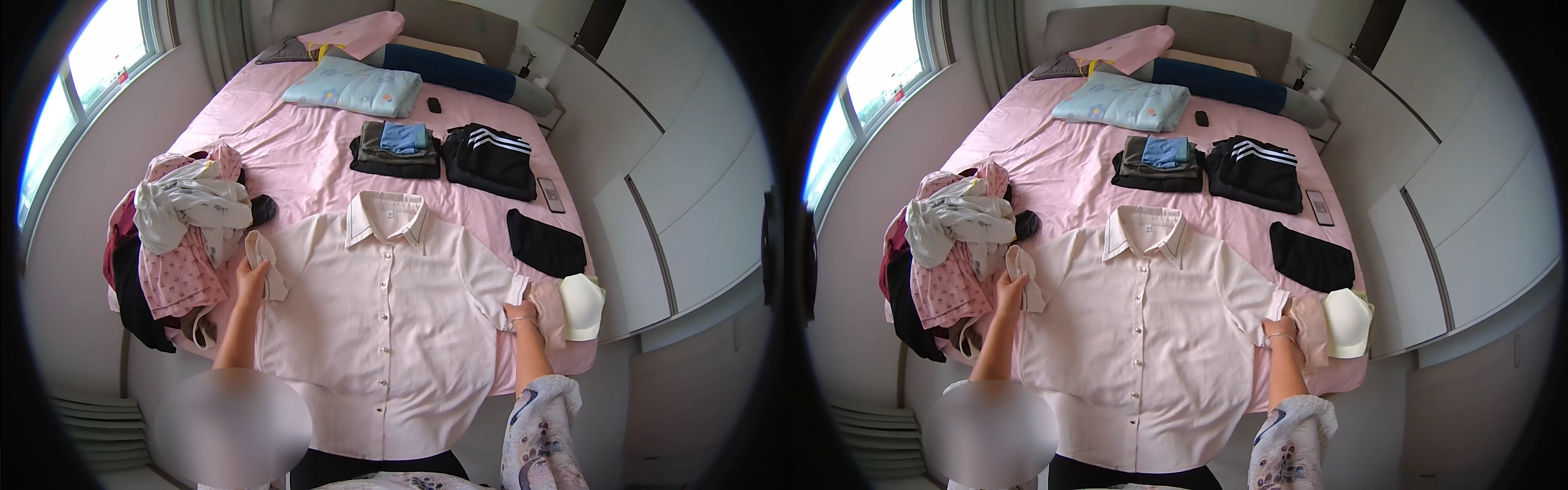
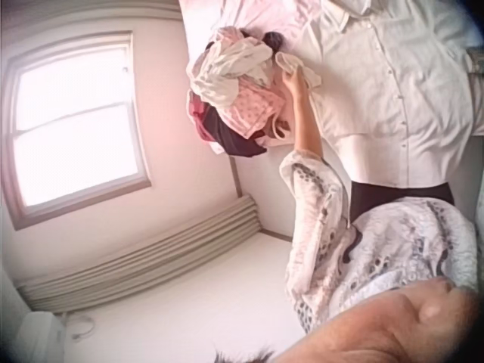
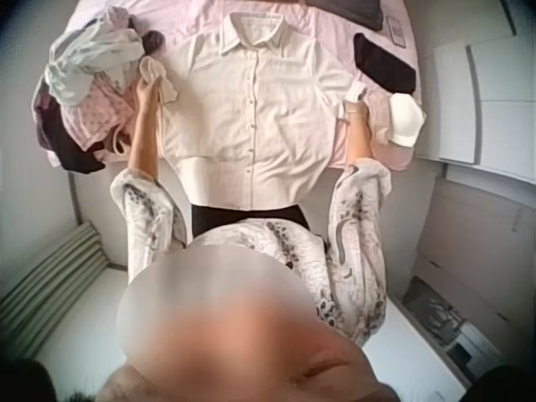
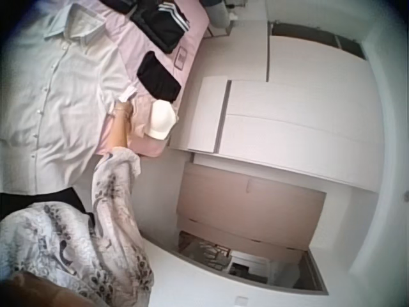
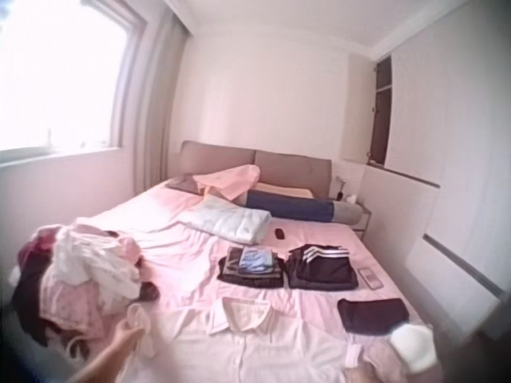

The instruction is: The person folds a white bra and places it on a stack of folded clothes. Then the person picks up a light pink button-up shirt, lays it flat on the bed, buttons it, and folds it neatly.

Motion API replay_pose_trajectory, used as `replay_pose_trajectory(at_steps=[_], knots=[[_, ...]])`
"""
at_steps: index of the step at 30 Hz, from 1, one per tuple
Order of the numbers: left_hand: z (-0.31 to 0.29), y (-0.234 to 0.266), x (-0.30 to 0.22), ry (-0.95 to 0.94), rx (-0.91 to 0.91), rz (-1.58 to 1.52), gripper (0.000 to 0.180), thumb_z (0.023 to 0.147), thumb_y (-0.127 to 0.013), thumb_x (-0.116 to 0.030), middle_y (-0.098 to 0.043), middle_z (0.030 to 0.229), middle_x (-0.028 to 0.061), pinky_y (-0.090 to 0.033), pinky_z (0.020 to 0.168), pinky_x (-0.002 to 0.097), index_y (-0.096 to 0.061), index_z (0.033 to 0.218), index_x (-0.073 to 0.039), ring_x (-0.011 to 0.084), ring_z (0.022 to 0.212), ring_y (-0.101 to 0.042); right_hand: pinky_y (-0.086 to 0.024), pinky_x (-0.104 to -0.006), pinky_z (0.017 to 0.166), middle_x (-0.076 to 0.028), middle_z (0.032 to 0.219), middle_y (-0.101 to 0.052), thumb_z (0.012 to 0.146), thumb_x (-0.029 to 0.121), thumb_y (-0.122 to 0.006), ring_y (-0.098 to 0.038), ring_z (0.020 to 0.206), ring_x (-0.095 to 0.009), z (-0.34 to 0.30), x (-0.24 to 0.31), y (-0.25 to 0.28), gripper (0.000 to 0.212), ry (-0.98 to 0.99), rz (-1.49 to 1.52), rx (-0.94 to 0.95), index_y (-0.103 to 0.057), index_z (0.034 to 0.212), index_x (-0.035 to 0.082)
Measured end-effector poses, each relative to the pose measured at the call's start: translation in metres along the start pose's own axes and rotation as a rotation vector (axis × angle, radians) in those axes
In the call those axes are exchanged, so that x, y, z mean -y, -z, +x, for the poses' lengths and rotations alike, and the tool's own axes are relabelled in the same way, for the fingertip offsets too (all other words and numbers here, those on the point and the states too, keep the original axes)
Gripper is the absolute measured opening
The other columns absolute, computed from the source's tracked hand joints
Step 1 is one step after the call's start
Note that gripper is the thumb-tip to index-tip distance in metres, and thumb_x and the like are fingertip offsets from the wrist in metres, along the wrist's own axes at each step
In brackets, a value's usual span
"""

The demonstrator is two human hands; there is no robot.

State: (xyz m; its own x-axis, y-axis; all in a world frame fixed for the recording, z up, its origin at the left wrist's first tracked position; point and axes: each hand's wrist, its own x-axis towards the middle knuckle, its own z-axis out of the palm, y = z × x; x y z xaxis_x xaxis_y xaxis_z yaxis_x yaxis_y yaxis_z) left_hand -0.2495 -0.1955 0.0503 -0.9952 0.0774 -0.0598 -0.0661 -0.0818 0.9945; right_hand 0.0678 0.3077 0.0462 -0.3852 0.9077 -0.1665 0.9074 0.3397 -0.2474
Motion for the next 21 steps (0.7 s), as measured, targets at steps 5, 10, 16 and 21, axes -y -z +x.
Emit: replay_pose_trajectory(at_steps=[5, 10, 16, 21], knots=[[-0.002, -0.006, 0.006, 0.019, -0.009, -0.008, 0.020, 0.078, -0.058, -0.006, -0.060, 0.079, 0.0052, -0.047, 0.058, 0.0261, -0.057, 0.096, 0.001, 0.0135, 0.065, -0.058, -0.046, -0.0405, 0.081, -0.022, 0.099, -0.061, 0.065, 0.033, -0.062, -0.058, 0.093, -0.038, -0.023, 0.023, 0.006, 0.050, 0.207, -0.157, -0.131, -0.059, 0.105, 0.002], [0.006, 0.005, 0.015, 0.081, -0.013, 0.037, 0.018, 0.075, -0.059, -0.007, -0.061, 0.076, 0.0060, -0.047, 0.056, 0.0270, -0.059, 0.091, 0.002, 0.0143, 0.062, -0.058, -0.047, -0.0382, 0.075, -0.018, 0.096, -0.061, 0.065, 0.021, -0.062, -0.061, 0.082, -0.031, -0.008, 0.033, 0.014, 0.043, -0.074, 0.732, -0.012, -0.055, 0.103, 0.000], [0.011, -0.003, 0.006, 0.049, -0.026, 0.068, 0.022, 0.074, -0.059, -0.005, -0.060, 0.078, 0.0053, -0.046, 0.057, 0.0260, -0.058, 0.095, 0.002, 0.0126, 0.064, -0.057, -0.050, -0.0371, 0.073, -0.011, 0.098, -0.061, 0.077, 0.006, -0.058, -0.061, 0.085, -0.024, 0.037, 0.005, -0.006, 0.033, -0.166, 1.494, 0.267, -0.055, 0.110, 0.000], [0.001, -0.041, -0.021, -0.160, -0.029, -0.020, 0.024, 0.076, -0.057, -0.003, -0.059, 0.078, 0.0017, -0.043, 0.057, 0.0235, -0.057, 0.100, -0.001, 0.0090, 0.065, -0.054, -0.046, -0.0352, 0.076, -0.018, 0.095, -0.063, 0.080, 0.011, -0.055, -0.061, 0.085, -0.029, 0.011, 0.059, 0.003, 0.029, 0.386, 0.882, -0.233, -0.057, 0.104, -0.004]])
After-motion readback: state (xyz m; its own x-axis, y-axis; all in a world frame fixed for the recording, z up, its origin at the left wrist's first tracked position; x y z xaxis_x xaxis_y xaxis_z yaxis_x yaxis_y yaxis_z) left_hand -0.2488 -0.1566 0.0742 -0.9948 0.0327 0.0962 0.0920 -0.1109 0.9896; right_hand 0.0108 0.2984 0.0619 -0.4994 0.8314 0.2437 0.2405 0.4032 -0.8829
